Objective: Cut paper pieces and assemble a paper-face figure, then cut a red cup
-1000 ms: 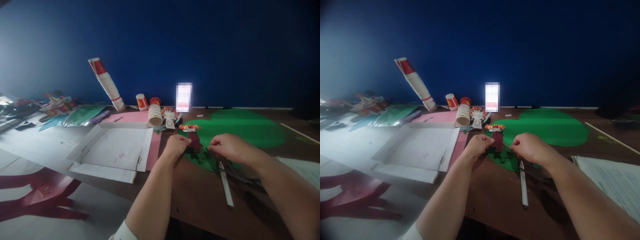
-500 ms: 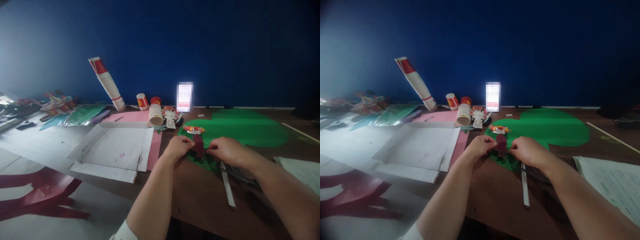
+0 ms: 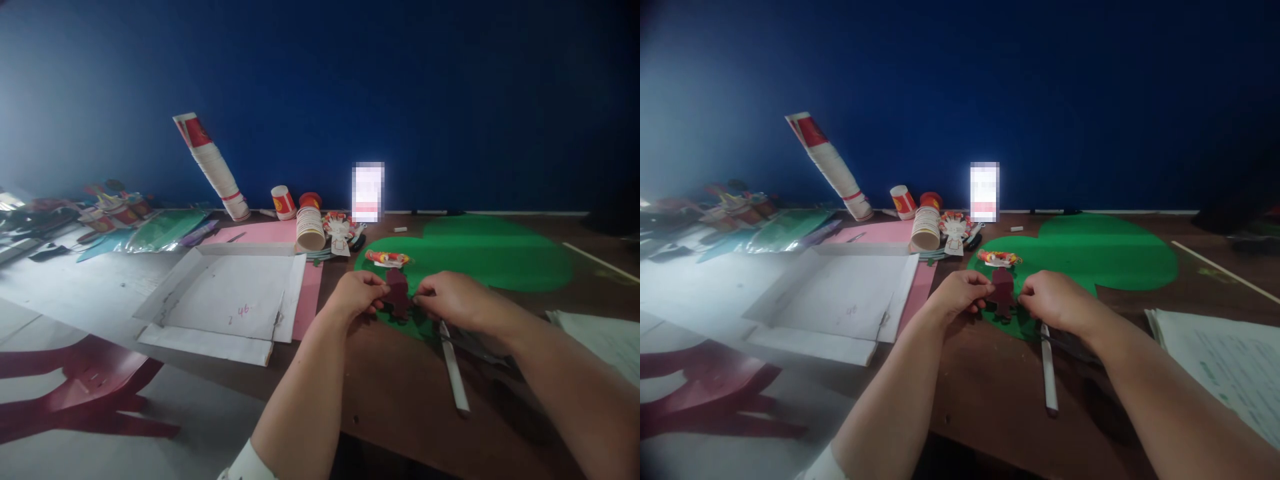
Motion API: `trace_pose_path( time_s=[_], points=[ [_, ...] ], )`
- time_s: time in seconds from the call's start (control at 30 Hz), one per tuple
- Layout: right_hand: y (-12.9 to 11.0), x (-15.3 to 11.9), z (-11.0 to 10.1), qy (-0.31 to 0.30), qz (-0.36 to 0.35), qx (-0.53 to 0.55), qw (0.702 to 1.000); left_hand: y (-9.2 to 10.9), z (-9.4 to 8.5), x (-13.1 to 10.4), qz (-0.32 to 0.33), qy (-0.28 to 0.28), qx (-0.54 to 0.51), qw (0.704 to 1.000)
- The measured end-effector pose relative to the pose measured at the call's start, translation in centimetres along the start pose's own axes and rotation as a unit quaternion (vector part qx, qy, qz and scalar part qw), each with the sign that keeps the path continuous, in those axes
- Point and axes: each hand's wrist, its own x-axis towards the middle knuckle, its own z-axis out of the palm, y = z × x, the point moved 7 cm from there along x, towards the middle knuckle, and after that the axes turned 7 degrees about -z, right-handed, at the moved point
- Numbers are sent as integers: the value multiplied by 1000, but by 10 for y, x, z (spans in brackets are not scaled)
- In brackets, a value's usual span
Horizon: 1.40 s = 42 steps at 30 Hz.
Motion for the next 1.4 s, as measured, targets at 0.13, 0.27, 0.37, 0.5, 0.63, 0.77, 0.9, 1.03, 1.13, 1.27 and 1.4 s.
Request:
trace_pose_path(
  time_s=[0.13,0.27,0.37,0.5,0.63,0.77,0.9,1.03,1.13,1.27,1.4],
  points=[
    [3,0,-3,15,16,50,999,4,-3,-2,18,17,-24,999],
    [8,2,-5,26,30,84,996,14,-7,-4,80,34,-64,994],
    [7,3,-7,27,22,70,997,19,-8,-6,118,37,-85,989],
    [8,1,-6,20,33,69,997,22,-8,-7,135,37,-95,986],
    [8,1,-7,28,29,66,997,23,-7,-8,143,31,-93,985],
    [9,2,-6,20,26,61,998,24,-7,-8,145,29,-89,985],
    [10,2,-6,23,33,60,997,23,-7,-8,147,25,-83,985],
    [8,2,-8,28,28,52,998,22,-5,-8,140,19,-77,987],
    [6,0,-7,11,32,50,998,20,-8,-6,126,37,-69,989],
    [5,0,-4,-2,23,57,998,16,-14,-4,98,76,-66,990],
    [8,0,-2,-2,31,68,997,13,-15,-4,75,75,-71,992]
  ],
)
